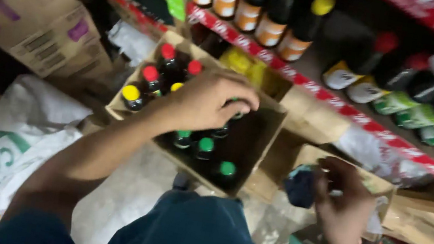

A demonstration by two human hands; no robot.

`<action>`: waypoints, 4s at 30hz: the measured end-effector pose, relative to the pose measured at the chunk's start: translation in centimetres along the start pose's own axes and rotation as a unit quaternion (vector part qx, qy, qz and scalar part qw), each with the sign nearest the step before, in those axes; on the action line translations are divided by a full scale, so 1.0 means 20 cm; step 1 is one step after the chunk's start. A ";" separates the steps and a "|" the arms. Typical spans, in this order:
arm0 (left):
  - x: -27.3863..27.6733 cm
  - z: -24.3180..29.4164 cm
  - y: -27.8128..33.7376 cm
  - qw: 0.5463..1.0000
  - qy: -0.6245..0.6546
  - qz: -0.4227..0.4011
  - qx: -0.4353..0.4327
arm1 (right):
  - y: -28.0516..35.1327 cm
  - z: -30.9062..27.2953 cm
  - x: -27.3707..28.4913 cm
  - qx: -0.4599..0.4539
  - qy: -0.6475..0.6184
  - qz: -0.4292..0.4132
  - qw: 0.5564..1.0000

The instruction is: The recorder is stocking various bottles of condiments and sauces from a cardboard box onto grocery store shelves.

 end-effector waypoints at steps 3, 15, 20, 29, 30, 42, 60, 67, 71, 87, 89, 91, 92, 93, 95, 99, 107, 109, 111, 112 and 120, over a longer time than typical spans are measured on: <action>-0.07 -0.15 0.20 0.995 0.007 -0.066 0.069 | 0.12 -0.04 -0.32 -0.004 0.061 -0.097 0.993; -0.42 -0.35 0.57 0.972 0.048 -0.210 0.098 | 0.47 0.03 -0.98 0.019 0.173 -0.233 0.957; -0.49 -0.34 0.54 0.966 0.192 -0.159 0.068 | 0.25 -0.27 -0.68 0.032 0.052 -0.171 0.983; -0.75 -0.22 0.51 0.685 0.629 -0.290 0.226 | -0.14 -0.55 -0.15 -0.007 0.033 -0.102 0.994; -0.76 -0.20 0.49 0.709 0.606 -0.292 0.213 | -0.17 -0.52 -0.10 -0.030 -0.036 -0.074 0.996; -0.79 -0.08 0.35 0.709 0.650 -0.185 0.202 | -0.20 0.14 0.12 -0.189 -0.336 0.114 0.916; -0.65 0.10 0.32 0.462 0.837 -0.153 0.250 | 0.72 0.42 -0.41 -0.330 -0.283 -0.037 0.900; -0.93 -0.05 0.26 0.758 0.596 -0.039 0.262 | 0.63 -0.04 -0.30 -0.243 -0.387 -0.024 0.889; -0.97 0.21 0.09 0.797 0.570 -0.066 0.188 | 0.58 0.06 -0.13 -0.204 -0.363 0.068 0.907; -1.21 0.96 -0.82 0.932 0.360 -0.039 -0.011 | 0.03 0.31 0.91 -0.112 -0.078 0.209 0.968; -1.25 1.00 -0.95 0.940 0.335 -0.051 0.033 | -0.05 0.30 1.04 -0.075 -0.053 0.223 0.971; -1.25 1.08 -1.09 0.934 0.355 -0.033 -0.006 | -0.15 0.31 1.13 -0.065 -0.140 0.188 0.970; -1.27 1.09 -1.16 0.935 0.354 -0.031 -0.005 | -0.18 0.32 1.18 -0.064 -0.141 0.185 0.970; -1.28 1.11 -1.22 0.943 0.333 -0.016 -0.016 | -0.21 0.31 1.24 -0.042 -0.097 0.194 0.975; -1.33 1.14 -1.35 0.950 0.312 0.002 -0.027 | -0.27 0.31 1.33 -0.017 -0.051 0.200 0.978; -1.48 1.18 -1.59 0.948 0.313 -0.056 0.008 | -0.37 0.28 1.46 0.041 -0.165 0.189 0.967; -1.63 1.05 -2.12 0.953 0.283 0.027 0.105 | -0.54 0.23 1.68 0.060 -0.016 0.214 0.975; -1.75 0.96 -2.29 0.940 0.310 0.061 0.127 | -0.59 0.19 1.70 0.080 0.047 0.221 0.971; -1.67 1.00 -2.31 0.955 0.268 0.060 0.115 | -0.65 0.19 1.72 0.096 0.071 0.228 0.966; -1.63 1.03 -2.31 0.967 0.225 0.055 0.106 | -0.66 0.19 1.73 0.108 0.096 0.235 0.961; -1.76 0.92 -2.53 0.982 0.131 0.135 0.037 | -0.90 0.33 1.65 0.213 0.268 0.228 0.911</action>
Point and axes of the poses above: each hand's wrist, its own y-axis away from the middle knuckle, its own x-axis out of the back of the hand, z = x × y, the point moved 10 cm from there along -y, towards the middle knuckle, and after that the axes turned 9 degrees about z, right-handed, at the moved point
